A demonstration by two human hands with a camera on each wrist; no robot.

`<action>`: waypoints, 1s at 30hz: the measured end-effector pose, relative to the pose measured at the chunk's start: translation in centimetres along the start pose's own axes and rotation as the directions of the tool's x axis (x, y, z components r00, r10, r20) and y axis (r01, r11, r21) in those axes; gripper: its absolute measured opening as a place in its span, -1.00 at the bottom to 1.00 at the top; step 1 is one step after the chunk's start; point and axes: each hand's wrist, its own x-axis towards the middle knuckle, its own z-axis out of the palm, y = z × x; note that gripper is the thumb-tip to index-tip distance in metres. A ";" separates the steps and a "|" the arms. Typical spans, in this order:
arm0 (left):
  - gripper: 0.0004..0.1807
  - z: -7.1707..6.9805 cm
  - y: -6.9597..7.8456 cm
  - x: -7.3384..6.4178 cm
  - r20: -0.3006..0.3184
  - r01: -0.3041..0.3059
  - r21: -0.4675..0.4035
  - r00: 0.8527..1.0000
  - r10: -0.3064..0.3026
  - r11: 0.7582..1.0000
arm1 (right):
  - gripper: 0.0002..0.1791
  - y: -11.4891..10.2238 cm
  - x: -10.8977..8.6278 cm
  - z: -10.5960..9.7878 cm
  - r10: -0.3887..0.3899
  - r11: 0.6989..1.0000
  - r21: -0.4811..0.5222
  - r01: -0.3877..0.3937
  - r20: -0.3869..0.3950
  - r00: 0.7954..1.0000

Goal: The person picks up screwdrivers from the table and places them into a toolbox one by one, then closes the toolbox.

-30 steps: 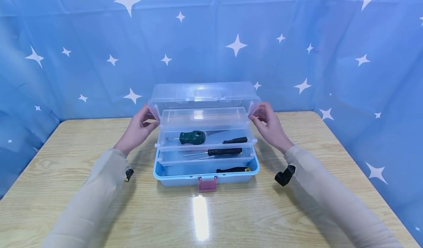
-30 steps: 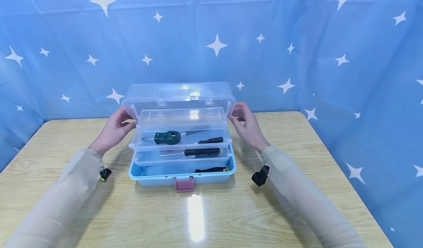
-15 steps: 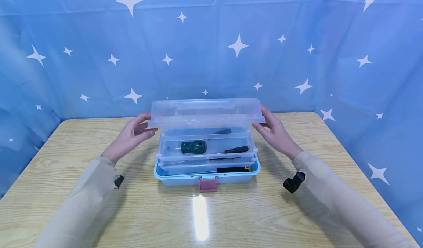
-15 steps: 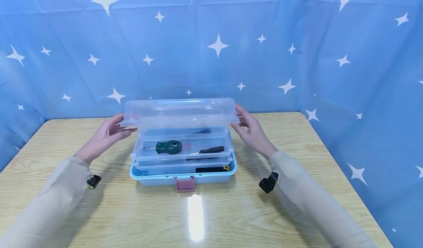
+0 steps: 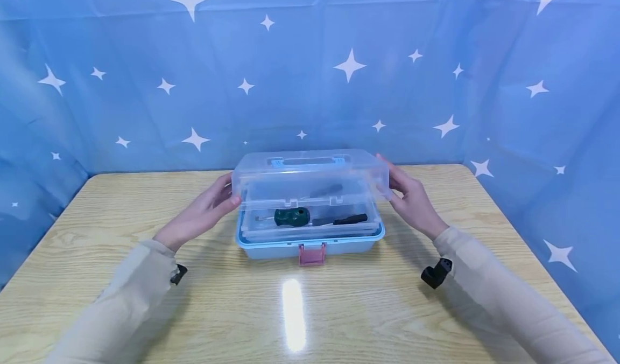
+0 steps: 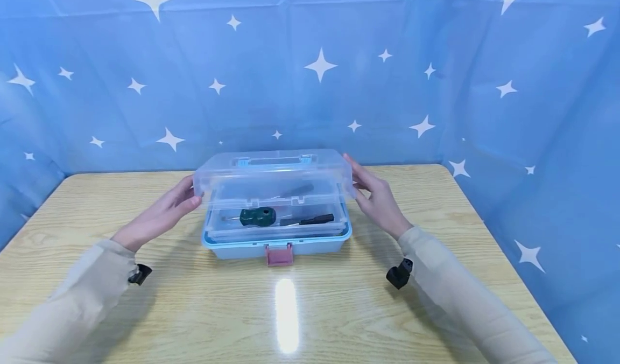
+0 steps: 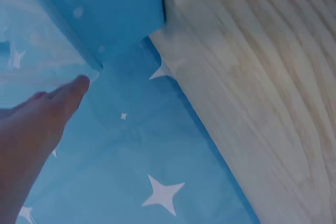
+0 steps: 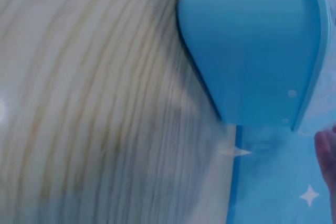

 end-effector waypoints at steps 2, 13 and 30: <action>-0.28 0.3 -0.1 0.2 -0.007 -0.011 0.011 1.000 0.011 1.000 | -0.26 0.2 -0.2 -0.1 0.008 1.000 -0.010 -0.007 0.030 1.000; -0.27 0.5 -0.6 0.7 -0.023 -0.017 0.008 1.000 0.017 1.000 | -0.19 -0.6 -0.8 -1.0 0.108 0.979 0.155 -0.134 0.167 0.980; -0.03 0.5 -1.9 1.1 0.001 -0.071 -0.030 0.997 0.071 0.997 | -0.05 -0.5 -0.9 -1.1 0.225 0.929 0.227 -0.293 0.286 0.932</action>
